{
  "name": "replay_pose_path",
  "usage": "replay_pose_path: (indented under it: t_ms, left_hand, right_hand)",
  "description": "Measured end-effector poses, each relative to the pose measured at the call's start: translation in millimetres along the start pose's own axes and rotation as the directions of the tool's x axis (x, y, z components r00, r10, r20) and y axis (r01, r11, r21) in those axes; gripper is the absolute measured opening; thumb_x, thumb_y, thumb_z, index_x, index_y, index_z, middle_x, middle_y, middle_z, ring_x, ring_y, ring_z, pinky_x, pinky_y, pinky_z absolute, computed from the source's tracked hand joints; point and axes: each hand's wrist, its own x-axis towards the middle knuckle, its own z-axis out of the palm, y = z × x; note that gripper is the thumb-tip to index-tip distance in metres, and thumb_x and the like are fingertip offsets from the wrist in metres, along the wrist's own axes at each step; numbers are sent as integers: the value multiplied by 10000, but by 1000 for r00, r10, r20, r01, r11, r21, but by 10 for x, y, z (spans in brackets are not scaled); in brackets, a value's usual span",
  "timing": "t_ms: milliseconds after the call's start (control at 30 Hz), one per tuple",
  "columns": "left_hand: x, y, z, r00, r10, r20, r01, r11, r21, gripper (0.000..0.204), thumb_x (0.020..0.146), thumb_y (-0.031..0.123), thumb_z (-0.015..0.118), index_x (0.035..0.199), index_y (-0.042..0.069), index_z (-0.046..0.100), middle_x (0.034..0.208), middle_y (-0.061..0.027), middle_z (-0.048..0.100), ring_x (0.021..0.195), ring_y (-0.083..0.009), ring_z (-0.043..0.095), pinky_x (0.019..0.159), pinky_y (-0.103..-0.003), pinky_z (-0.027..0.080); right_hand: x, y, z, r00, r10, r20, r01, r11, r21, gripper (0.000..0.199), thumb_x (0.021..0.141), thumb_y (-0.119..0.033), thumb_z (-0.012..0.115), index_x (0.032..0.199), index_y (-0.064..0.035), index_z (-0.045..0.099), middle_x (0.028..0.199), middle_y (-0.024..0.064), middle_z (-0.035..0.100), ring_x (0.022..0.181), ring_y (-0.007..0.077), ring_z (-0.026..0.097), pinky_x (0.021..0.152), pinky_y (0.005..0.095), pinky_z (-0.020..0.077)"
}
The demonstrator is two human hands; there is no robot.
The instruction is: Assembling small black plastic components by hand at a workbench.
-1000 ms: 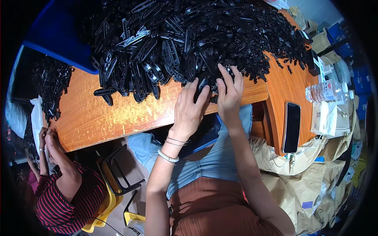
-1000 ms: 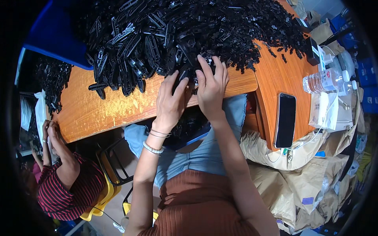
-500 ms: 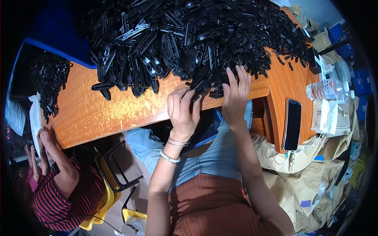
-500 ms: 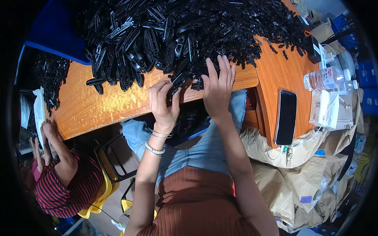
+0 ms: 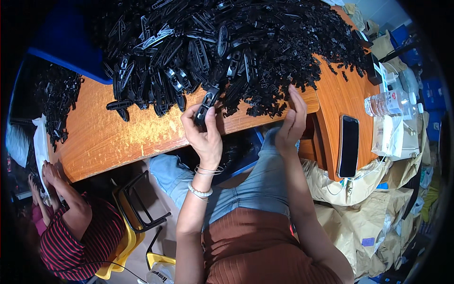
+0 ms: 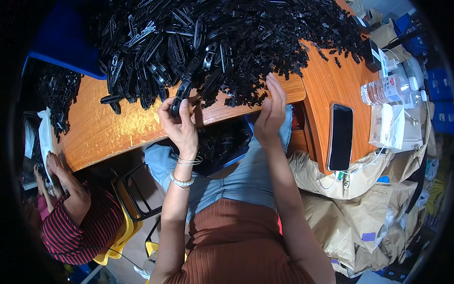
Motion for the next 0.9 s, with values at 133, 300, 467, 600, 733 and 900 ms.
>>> replay_pose_path:
  t_ms: [133,300,467,600,733,900]
  left_hand:
    - [-10,-21,-68,998,-66,-4,65,997,-32,266,896,124,615,1069,-14,468,959,-69,536,824,-102,549,731,-223,456]
    - [-100,-42,-136,999,33,-4,-33,999,-41,239,895,93,605,1062,-14,471,955,-65,525,818,-96,541,724,-219,450]
    - [-296,34,-154,869,444,220,-484,855,187,295,764,-27,675,1011,-17,514,870,-174,623,782,-228,621,735,-273,483]
    - [-402,134,-62,920,194,342,-238,967,93,235,754,-31,685,955,-10,565,845,-135,630,723,-206,627,679,-256,485]
    - [-392,68,-79,930,-72,359,64,997,32,243,748,-20,705,958,-13,583,853,-98,637,716,-144,618,654,-243,484]
    - [-326,123,-146,894,-108,436,114,993,12,240,802,-68,649,1024,-49,561,872,-89,630,742,-134,652,652,-220,537]
  right_hand:
    - [-59,7,-188,992,-88,90,103,978,-181,246,901,-41,450,1104,19,575,1183,177,534,1101,293,516,946,366,400]
    - [2,-83,-304,978,-64,197,127,937,-326,270,820,21,531,1067,-46,617,1112,128,548,950,261,521,859,349,394]
    - [111,17,-393,942,-35,335,178,897,-405,225,791,-6,592,998,-75,648,1099,88,570,929,253,520,815,354,379]
    - [147,12,-459,941,-51,334,198,884,-423,186,771,-15,626,950,-62,646,1040,77,603,921,251,538,818,355,379]
    - [154,63,-519,928,-71,365,203,920,-335,165,747,5,644,906,-40,635,957,76,639,894,260,571,802,348,401]
    - [118,115,-581,927,-145,346,214,962,-172,191,720,73,641,888,-16,629,936,104,644,864,277,593,758,349,459]
